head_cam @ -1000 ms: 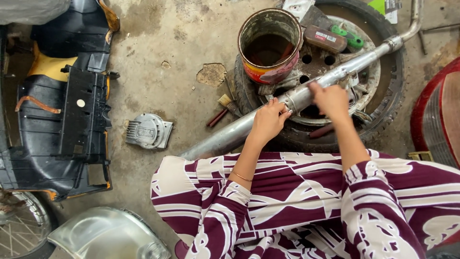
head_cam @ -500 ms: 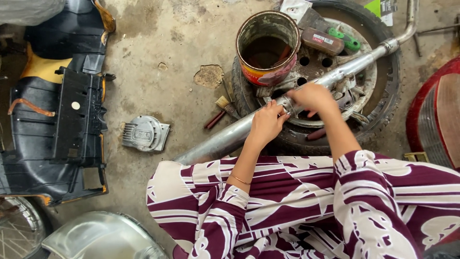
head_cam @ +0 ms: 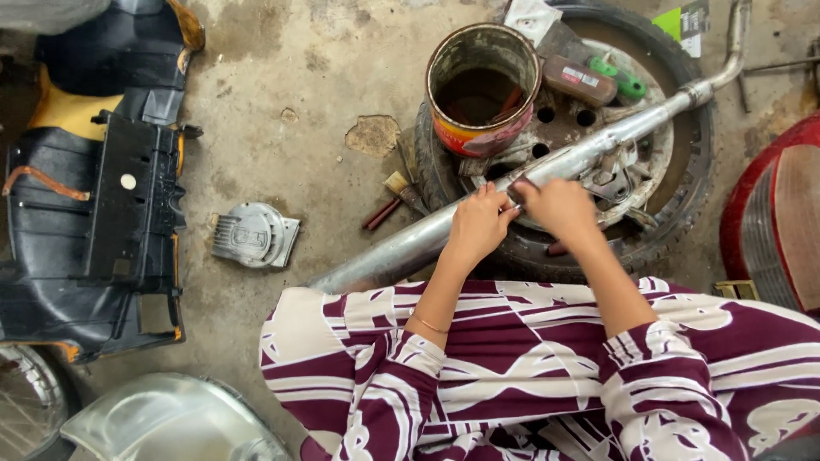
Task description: The person scrubs a long silver metal pipe with a small abrasive pad while sitting on the floor. They hold the pipe steady with one hand and scrub the surface with the other, occasionally dipping the pad into a nearby bucket of liquid.
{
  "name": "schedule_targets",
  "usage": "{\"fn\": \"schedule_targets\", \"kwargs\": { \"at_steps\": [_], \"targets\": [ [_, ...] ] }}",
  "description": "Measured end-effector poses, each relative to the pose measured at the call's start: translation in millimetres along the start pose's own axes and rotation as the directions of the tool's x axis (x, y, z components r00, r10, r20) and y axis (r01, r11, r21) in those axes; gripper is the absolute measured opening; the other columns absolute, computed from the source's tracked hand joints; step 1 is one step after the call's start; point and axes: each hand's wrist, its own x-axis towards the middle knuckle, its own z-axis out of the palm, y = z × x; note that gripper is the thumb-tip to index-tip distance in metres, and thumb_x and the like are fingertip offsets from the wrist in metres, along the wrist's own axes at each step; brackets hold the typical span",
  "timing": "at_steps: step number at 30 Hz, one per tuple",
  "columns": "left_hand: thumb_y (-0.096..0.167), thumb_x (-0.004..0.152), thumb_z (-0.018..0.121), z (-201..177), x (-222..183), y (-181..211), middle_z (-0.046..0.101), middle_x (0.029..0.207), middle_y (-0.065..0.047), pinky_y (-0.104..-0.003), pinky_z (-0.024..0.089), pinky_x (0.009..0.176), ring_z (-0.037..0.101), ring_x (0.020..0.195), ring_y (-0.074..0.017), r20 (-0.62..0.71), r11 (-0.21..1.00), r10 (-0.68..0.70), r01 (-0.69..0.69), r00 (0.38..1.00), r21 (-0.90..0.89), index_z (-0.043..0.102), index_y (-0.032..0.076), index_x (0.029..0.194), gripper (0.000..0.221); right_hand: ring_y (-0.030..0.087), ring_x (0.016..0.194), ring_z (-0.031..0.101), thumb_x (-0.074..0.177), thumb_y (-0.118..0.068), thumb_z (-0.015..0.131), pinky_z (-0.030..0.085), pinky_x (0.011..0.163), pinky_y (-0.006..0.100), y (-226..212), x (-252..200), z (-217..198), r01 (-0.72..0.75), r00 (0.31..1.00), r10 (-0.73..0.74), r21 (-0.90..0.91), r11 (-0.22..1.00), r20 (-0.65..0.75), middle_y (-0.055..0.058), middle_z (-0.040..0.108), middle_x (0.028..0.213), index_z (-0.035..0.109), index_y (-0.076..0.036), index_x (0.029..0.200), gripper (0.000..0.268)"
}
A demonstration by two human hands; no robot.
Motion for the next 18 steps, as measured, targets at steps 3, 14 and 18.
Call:
{"fn": "schedule_targets", "kwargs": {
  "at_steps": [3, 14, 18],
  "targets": [
    [0.038, 0.092, 0.068, -4.1, 3.5, 2.2, 0.061, 0.139, -0.025, -0.057, 0.052, 0.102, 0.06, 0.128, -0.0444, -0.006, 1.0, 0.0, 0.0, 1.0, 0.001, 0.067, 0.015, 0.084, 0.024, 0.053, 0.095, 0.071, 0.111, -0.062, 0.048, 0.056, 0.087, 0.058, 100.7, 88.2, 31.0, -0.036, 0.935, 0.026, -0.022, 0.999, -0.353, 0.031, 0.075, 0.09, 0.081, -0.003, 0.097, 0.069],
    [0.037, 0.09, 0.069, -1.0, 1.2, 3.1, 0.063, 0.137, -0.025, -0.054, 0.054, 0.097, 0.062, 0.126, -0.0426, 0.021, 0.998, -0.049, 0.049, 0.999, 0.028, 0.068, 0.015, 0.083, 0.023, 0.046, 0.097, 0.07, 0.104, -0.071, 0.051, 0.051, 0.093, 0.053, 80.3, 42.9, 55.7, 0.014, 0.958, 0.093, 0.365, 0.931, -0.273, 0.02, 0.073, 0.078, 0.08, -0.014, 0.085, 0.067],
    [0.037, 0.091, 0.068, 8.5, 7.1, -5.3, 0.062, 0.139, -0.024, -0.054, 0.053, 0.098, 0.061, 0.128, -0.0421, 0.058, 0.996, -0.084, 0.084, 0.995, 0.004, 0.069, 0.015, 0.087, 0.022, 0.044, 0.091, 0.071, 0.104, -0.068, 0.055, 0.052, 0.086, 0.051, 80.5, 40.9, 52.8, -0.056, 0.909, 0.252, 0.502, 0.863, -0.332, 0.018, 0.072, 0.071, 0.08, -0.013, 0.081, 0.065]
  ]
}}
